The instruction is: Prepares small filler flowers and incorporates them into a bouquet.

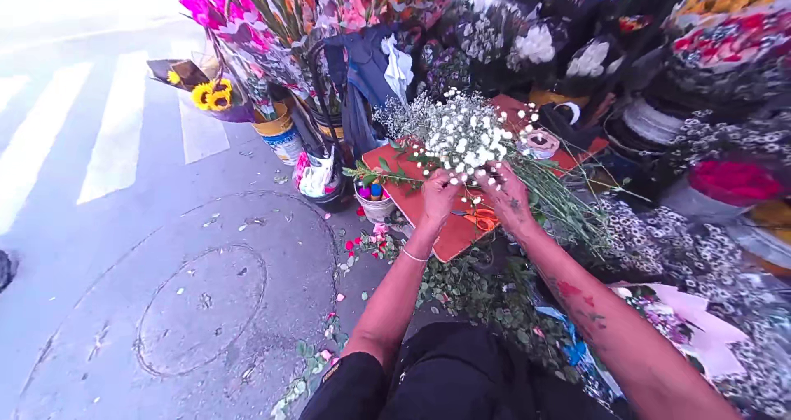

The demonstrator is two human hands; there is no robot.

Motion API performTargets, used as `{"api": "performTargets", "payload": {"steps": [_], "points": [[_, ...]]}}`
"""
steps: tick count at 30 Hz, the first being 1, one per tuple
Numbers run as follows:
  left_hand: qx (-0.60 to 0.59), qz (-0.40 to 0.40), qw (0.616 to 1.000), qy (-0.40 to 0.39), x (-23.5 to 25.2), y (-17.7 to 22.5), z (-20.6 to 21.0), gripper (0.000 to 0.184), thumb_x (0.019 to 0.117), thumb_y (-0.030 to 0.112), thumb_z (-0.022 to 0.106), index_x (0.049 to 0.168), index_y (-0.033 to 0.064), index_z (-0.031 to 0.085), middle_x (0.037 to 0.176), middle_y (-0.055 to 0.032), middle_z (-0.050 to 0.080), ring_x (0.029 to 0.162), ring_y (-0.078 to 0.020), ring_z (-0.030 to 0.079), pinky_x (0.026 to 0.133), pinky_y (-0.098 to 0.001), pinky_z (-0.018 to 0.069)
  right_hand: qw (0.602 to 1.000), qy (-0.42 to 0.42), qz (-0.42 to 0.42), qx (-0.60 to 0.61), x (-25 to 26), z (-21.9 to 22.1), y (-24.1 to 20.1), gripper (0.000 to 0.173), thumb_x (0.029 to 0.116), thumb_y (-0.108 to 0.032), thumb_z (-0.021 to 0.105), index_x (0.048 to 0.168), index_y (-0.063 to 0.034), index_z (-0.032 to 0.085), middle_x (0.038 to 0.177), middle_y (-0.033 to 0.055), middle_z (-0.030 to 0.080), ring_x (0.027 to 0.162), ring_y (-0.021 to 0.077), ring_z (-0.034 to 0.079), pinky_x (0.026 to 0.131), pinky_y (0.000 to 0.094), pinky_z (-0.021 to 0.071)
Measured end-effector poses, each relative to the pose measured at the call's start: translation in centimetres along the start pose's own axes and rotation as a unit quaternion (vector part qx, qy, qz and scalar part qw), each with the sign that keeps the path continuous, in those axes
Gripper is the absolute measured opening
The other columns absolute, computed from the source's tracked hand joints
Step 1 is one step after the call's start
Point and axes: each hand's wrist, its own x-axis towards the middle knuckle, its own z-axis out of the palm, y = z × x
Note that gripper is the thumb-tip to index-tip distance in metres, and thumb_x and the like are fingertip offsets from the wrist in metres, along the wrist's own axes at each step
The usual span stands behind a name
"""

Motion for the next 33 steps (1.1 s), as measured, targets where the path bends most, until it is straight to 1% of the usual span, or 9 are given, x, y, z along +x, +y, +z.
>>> {"api": "performTargets", "payload": {"steps": [5, 9, 15, 18, 20, 23, 28, 31, 33], "points": [[-0.077, 0.000, 0.997, 0.018, -1.4, 1.2, 0.5, 0.007, 0.0932, -0.003, 0.067, 0.094, -0.0081, 0.072, 0.073, -0.0074, 0.072, 0.061, -0.0107, 0.068, 0.064, -0.0271, 0.0608, 0.998, 0.037, -0.025, 0.044, 0.4, 2.0, -2.1, 0.024, 0.1026, -0.021, 0.058, 0.102, -0.0034, 0.075, 0.101, 0.0055, 0.072, 0.096, 0.0114, 0.067, 0.090, 0.0353, 0.0521], [-0.207, -0.028, 0.976, 0.066, -2.7, 1.3, -0.6, 0.007, 0.0938, -0.006, 0.065, 0.094, -0.0079, 0.072, 0.067, -0.0063, 0.071, 0.056, -0.0100, 0.067, 0.058, -0.0244, 0.0591, 0.934, 0.078, 0.127, 0.324, 0.7, 2.9, -3.3, 0.021, 0.1080, -0.011, 0.047, 0.109, -0.0009, 0.066, 0.090, 0.0031, 0.071, 0.082, 0.0102, 0.068, 0.080, 0.0297, 0.0590], [-0.262, 0.075, 0.948, 0.166, -6.1, 0.8, -1.5, 0.011, 0.0925, -0.010, 0.062, 0.093, -0.0076, 0.073, 0.067, -0.0084, 0.070, 0.052, -0.0102, 0.063, 0.053, -0.0239, 0.0571, 0.891, 0.118, 0.192, 0.393, 5.7, 2.9, -2.2, 0.027, 0.1111, -0.017, 0.043, 0.116, 0.0020, 0.062, 0.087, 0.0094, 0.076, 0.081, 0.0202, 0.077, 0.080, 0.0344, 0.0639], [-0.215, 0.098, 0.960, 0.152, -8.1, 1.0, -3.3, 0.012, 0.0919, -0.008, 0.062, 0.095, -0.0062, 0.074, 0.070, -0.0060, 0.070, 0.053, -0.0090, 0.063, 0.053, -0.0237, 0.0571, 0.950, 0.068, 0.206, 0.224, 9.4, 1.5, -1.4, 0.025, 0.1091, -0.016, 0.047, 0.110, 0.0009, 0.065, 0.081, 0.0053, 0.076, 0.071, 0.0139, 0.075, 0.070, 0.0289, 0.0626], [-0.223, 0.082, 0.963, 0.130, -9.3, 1.4, -3.5, 0.011, 0.0910, -0.009, 0.065, 0.095, -0.0070, 0.074, 0.069, -0.0071, 0.070, 0.052, -0.0087, 0.063, 0.051, -0.0230, 0.0561, 0.986, -0.020, 0.168, 0.001, 11.2, 1.6, -1.0, 0.030, 0.1082, -0.019, 0.048, 0.114, 0.0039, 0.066, 0.091, 0.0092, 0.075, 0.076, 0.0160, 0.074, 0.078, 0.0346, 0.0616], [-0.242, 0.039, 0.967, 0.071, -10.7, 2.6, -3.1, 0.013, 0.0893, -0.009, 0.067, 0.100, -0.0091, 0.075, 0.076, -0.0088, 0.072, 0.053, -0.0064, 0.060, 0.050, -0.0204, 0.0529, 0.949, -0.123, 0.130, -0.259, 13.3, 3.4, 0.7, 0.038, 0.1072, -0.026, 0.049, 0.117, 0.0053, 0.068, 0.109, 0.0254, 0.072, 0.104, 0.0423, 0.070, 0.093, 0.0656, 0.0503], [-0.209, -0.123, 0.970, -0.016, -11.8, 4.2, -3.8, 0.021, 0.0918, -0.007, 0.067, 0.113, -0.0082, 0.071, 0.077, -0.0060, 0.071, 0.052, -0.0033, 0.057, 0.050, -0.0176, 0.0496, 0.944, -0.128, 0.066, -0.297, 9.6, 6.8, 3.5, 0.063, 0.0932, -0.016, 0.073, 0.147, 0.0051, 0.046, 0.141, 0.0385, 0.049, 0.130, 0.0597, 0.046, 0.101, 0.0777, 0.0351], [-0.122, -0.160, 0.978, -0.059, -11.8, 3.6, -5.2, 0.020, 0.0933, -0.003, 0.067, 0.113, -0.0071, 0.071, 0.078, -0.0038, 0.071, 0.053, -0.0015, 0.055, 0.050, -0.0167, 0.0480, 0.987, -0.122, -0.035, -0.095, 3.0, 5.6, 1.6, 0.035, 0.0928, 0.003, 0.058, 0.126, -0.0036, 0.068, 0.120, 0.0201, 0.065, 0.111, 0.0345, 0.063, 0.094, 0.0532, 0.0514], [-0.065, -0.177, 0.977, -0.096, -11.9, 3.4, -5.7, 0.019, 0.0930, -0.001, 0.068, 0.111, -0.0055, 0.072, 0.076, -0.0020, 0.071, 0.053, -0.0006, 0.055, 0.050, -0.0162, 0.0467, 0.964, -0.220, 0.019, 0.151, -2.7, 3.5, 1.4, 0.036, 0.0912, -0.005, 0.050, 0.119, -0.0083, 0.071, 0.115, 0.0023, 0.066, 0.103, 0.0093, 0.061, 0.088, 0.0279, 0.0502]]}}
